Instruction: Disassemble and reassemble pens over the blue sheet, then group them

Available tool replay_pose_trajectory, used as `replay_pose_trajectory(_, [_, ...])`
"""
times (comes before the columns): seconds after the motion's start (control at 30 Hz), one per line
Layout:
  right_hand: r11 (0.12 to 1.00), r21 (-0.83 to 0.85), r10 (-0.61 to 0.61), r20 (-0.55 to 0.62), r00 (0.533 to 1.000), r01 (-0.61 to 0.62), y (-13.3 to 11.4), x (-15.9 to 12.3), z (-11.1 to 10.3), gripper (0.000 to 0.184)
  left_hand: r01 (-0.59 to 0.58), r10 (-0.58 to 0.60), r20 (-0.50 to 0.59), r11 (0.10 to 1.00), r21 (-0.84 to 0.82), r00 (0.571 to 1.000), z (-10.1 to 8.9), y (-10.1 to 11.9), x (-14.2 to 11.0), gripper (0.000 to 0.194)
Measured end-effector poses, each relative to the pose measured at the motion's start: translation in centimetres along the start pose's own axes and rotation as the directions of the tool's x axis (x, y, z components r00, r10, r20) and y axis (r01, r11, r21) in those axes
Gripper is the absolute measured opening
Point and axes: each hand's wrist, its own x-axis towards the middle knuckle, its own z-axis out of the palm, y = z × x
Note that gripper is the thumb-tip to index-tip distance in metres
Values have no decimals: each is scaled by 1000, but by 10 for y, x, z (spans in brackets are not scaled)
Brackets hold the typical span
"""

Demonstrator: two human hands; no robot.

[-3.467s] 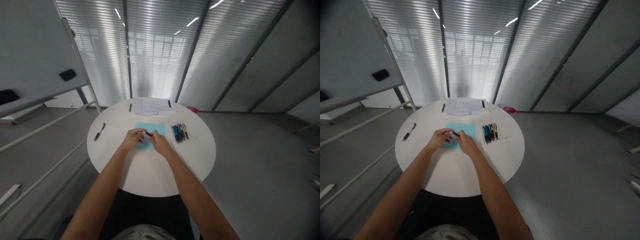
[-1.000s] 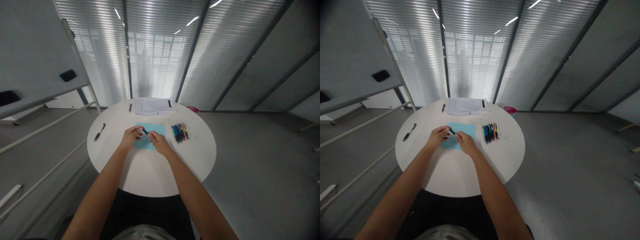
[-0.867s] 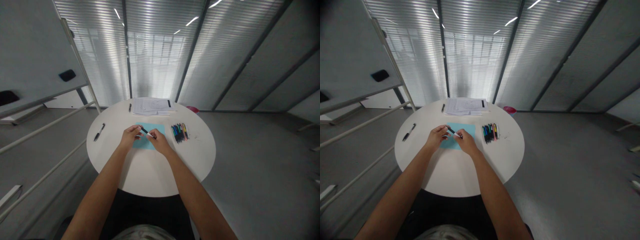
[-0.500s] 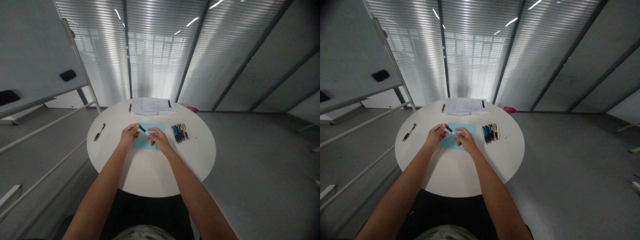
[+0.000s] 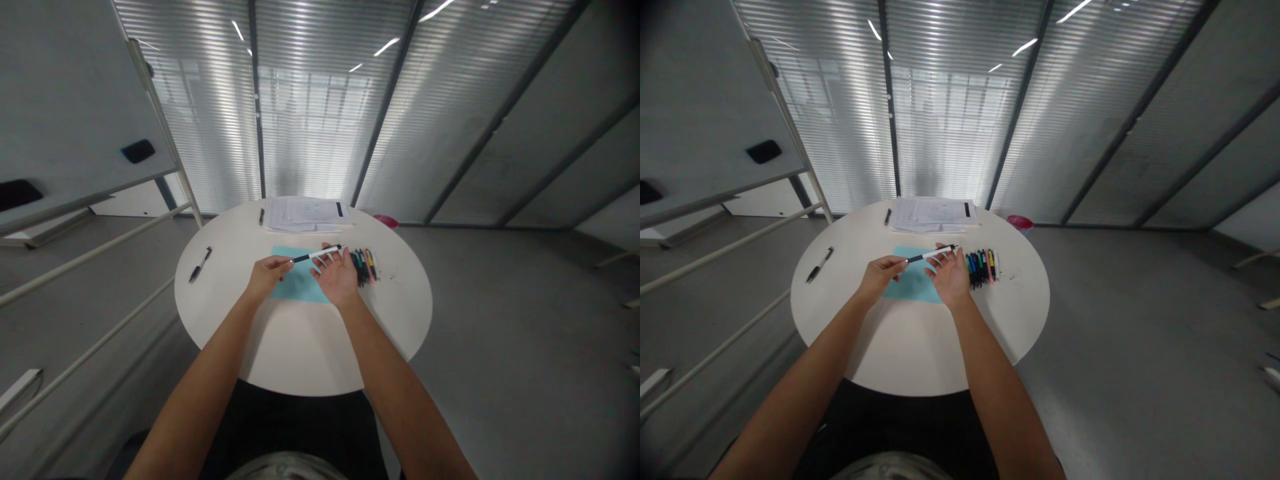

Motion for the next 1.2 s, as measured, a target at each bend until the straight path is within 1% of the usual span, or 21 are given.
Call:
replay_pose_trajectory(0.1, [999, -41, -3, 5, 1000, 3, 2, 2, -1, 58, -70, 69, 15, 990, 122, 998, 4, -2, -1, 31])
replay_pose_trajectory(0.17, [998, -60, -7, 19, 1000, 8, 3, 3, -1, 61, -94, 90, 29, 981, 167, 995, 6, -1, -3, 27])
replay_pose_trajectory(0.23, [996, -80, -31, 48, 998, 34, 2, 2, -3, 64, -137, 124, 69, 968, 213, 990, 5, 2, -4, 24])
replay_pose_trajectory(0.33, [989, -113, -91, 75, 993, 99, 2, 2, -8, 65, -226, 198, 133, 940, 255, 971, -6, 7, -4, 24])
replay_pose_trajectory(0.37, [986, -118, -113, 72, 991, 121, 2, 1, -11, 65, -231, 210, 112, 943, 241, 971, -12, 6, -2, 25])
replay_pose_trajectory(0.4, [983, -119, -135, 65, 989, 142, 1, 1, -13, 65, -222, 212, 70, 951, 216, 975, -18, 4, 1, 25])
replay_pose_trajectory(0.47, [979, -105, -172, 46, 984, 176, 1, 1, -18, 62, -177, 203, -96, 958, 226, 975, -29, -3, 7, 23])
replay_pose_trajectory(0.5, [978, -90, -186, 33, 982, 188, 0, 1, -21, 60, -139, 181, -134, 952, 271, 974, -33, -8, 9, 22])
replay_pose_trajectory(0.53, [978, -67, -194, 19, 981, 195, 0, 2, -23, 58, -102, 157, -148, 939, 328, 976, -36, -12, 12, 21])
replay_pose_trajectory(0.63, [984, 46, -172, -29, 985, 174, -2, 3, -26, 51, -25, 104, -135, 872, 489, 985, -38, -23, 15, 17])
replay_pose_trajectory(0.73, [984, 133, -108, -83, 991, 118, -3, 6, -26, 46, -15, 79, -86, 819, 573, 993, -35, -27, 14, 14])
replay_pose_trajectory(0.83, [981, 175, -62, -118, 991, 82, -4, 7, -25, 44, -18, 66, -59, 798, 602, 996, -33, -31, 14, 11])
replay_pose_trajectory(0.93, [969, 232, -58, -112, 992, 83, -6, 7, -23, 44, -23, 67, -56, 817, 576, 996, -33, -33, 14, 8])
replay_pose_trajectory(1.0, [960, 268, -57, -104, 993, 84, -7, 5, -22, 45, -9, 51, -53, 804, 595, 997, -31, -32, 13, 9])
replay_pose_trajectory(1.03, [954, 289, -52, -95, 994, 78, -7, 4, -22, 45, 8, 27, -46, 769, 639, 999, -31, -31, 13, 12])
replay_pose_trajectory(1.07, [947, 314, -43, -80, 996, 66, -8, 3, -21, 46, 27, -4, -34, 712, 702, 999, -29, -28, 13, 16])
replay_pose_trajectory(1.13, [925, 378, -23, -36, 999, 35, -9, 1, -19, 46, 43, -72, -4, 557, 830, 997, -27, -23, 11, 23])
replay_pose_trajectory(1.17, [912, 410, -18, -17, 1000, 24, -10, 0, -18, 46, 38, -94, 10, 491, 870, 996, -26, -20, 11, 26])
replay_pose_trajectory(1.2, [900, 435, -16, -2, 1000, 15, -11, -1, -17, 45, 29, -105, 20, 446, 895, 994, -25, -17, 10, 28])
